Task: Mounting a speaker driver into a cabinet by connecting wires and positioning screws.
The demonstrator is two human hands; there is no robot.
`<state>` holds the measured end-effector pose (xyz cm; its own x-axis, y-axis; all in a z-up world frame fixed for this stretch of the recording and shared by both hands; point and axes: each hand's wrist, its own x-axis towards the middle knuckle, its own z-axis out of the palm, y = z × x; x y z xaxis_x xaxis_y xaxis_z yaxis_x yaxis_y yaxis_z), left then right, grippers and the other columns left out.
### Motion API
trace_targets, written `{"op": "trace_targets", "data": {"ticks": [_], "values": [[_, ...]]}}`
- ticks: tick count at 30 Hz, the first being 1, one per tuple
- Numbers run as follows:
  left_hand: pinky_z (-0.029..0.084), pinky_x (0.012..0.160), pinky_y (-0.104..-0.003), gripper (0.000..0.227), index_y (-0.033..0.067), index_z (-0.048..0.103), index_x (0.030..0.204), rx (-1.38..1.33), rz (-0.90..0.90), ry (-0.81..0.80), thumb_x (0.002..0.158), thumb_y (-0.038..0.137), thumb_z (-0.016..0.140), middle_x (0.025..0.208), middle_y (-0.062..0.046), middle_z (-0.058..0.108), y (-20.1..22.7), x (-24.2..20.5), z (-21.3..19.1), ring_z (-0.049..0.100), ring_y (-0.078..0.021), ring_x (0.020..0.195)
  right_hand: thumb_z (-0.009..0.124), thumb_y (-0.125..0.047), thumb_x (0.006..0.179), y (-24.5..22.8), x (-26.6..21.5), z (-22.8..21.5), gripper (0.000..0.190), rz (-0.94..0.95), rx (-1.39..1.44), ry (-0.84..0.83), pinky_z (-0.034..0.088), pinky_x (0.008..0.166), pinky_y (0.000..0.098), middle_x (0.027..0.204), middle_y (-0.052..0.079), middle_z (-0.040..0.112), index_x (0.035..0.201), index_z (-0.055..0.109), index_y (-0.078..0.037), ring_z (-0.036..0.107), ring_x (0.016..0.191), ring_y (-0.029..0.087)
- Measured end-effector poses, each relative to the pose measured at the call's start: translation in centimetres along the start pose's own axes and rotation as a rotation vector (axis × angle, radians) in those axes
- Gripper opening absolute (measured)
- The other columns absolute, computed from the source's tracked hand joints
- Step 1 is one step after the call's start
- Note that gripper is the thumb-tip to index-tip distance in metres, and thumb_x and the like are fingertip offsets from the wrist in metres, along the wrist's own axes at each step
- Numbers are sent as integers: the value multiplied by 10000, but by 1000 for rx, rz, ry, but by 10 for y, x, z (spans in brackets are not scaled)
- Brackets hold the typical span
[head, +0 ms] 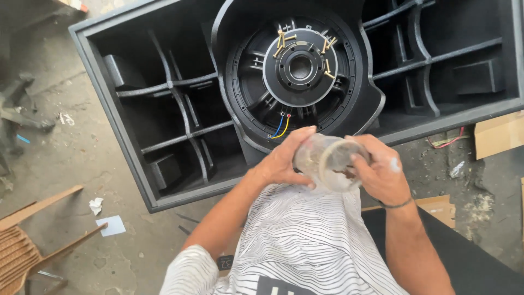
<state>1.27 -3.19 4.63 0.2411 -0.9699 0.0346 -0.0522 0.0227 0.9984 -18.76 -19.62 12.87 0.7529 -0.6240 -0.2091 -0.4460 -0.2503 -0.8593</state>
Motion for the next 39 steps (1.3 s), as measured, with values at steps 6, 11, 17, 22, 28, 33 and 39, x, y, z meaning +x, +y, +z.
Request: {"op": "trace_targets", "data": {"ticks": [6, 11, 17, 22, 28, 33, 39], "values": [[491, 1033, -434, 345, 101, 595, 1315, 486, 43, 217, 980, 180, 588, 1303, -105, 645, -89, 132, -122, 641, -284, 1176, 605, 28, 955, -13, -66, -35, 314, 100, 9, 197, 602, 657, 248, 1064, 170, 665, 1257, 676, 76, 647, 863, 198], [454, 1052, -286, 450, 230, 590, 1403, 346, -316, 190, 991, 85, 478, 1360, -27, 615, -154, 228, -165, 646, -208, 1154, 630, 66, 956, 8, -121, -38, 310, 252, 20, 387, 594, 708, 285, 1160, 230, 658, 1260, 660, 118, 633, 922, 241], [532, 867, -272, 263, 249, 758, 1075, 404, -478, 98, 968, 202, 522, 1106, 19, 746, -120, 241, -162, 690, -138, 995, 617, 75, 988, 22, -152, -23, 300, 493, 150, 548, 591, 669, 298, 1186, 207, 654, 1283, 652, 119, 627, 758, 239], [513, 888, -314, 222, 239, 708, 1080, 410, -468, 165, 985, 218, 508, 1107, 16, 726, -118, 235, -156, 663, -161, 1014, 626, 80, 965, 19, -144, -25, 288, 491, 126, 505, 568, 626, 291, 1129, 212, 659, 1248, 667, 115, 614, 696, 220], [529, 782, -371, 118, 159, 544, 1014, 458, -462, 306, 1021, 257, 477, 956, -50, 666, -114, 234, -153, 675, -178, 865, 643, 72, 959, 16, -134, -25, 303, 488, 161, 509, 587, 668, 269, 1098, 158, 656, 1261, 666, 89, 628, 692, 198], [542, 791, -301, 159, 131, 646, 1035, 377, -88, 621, 974, 258, 575, 915, -6, 681, -111, 225, -143, 676, -137, 776, 655, 79, 922, 7, -120, -24, 227, 412, 18, 537, 524, 855, 311, 1114, 188, 667, 1147, 688, 84, 617, 1009, 230], [556, 843, -442, 113, 194, 730, 853, 564, 450, -551, 822, 101, 786, 828, 1, 742, 106, 134, 36, 717, -239, 899, 729, 38, 763, 28, -94, -12, 367, 276, -91, 622, 573, 820, 492, 1115, 187, 693, 1129, 719, 23, 700, 1009, 381]]}}
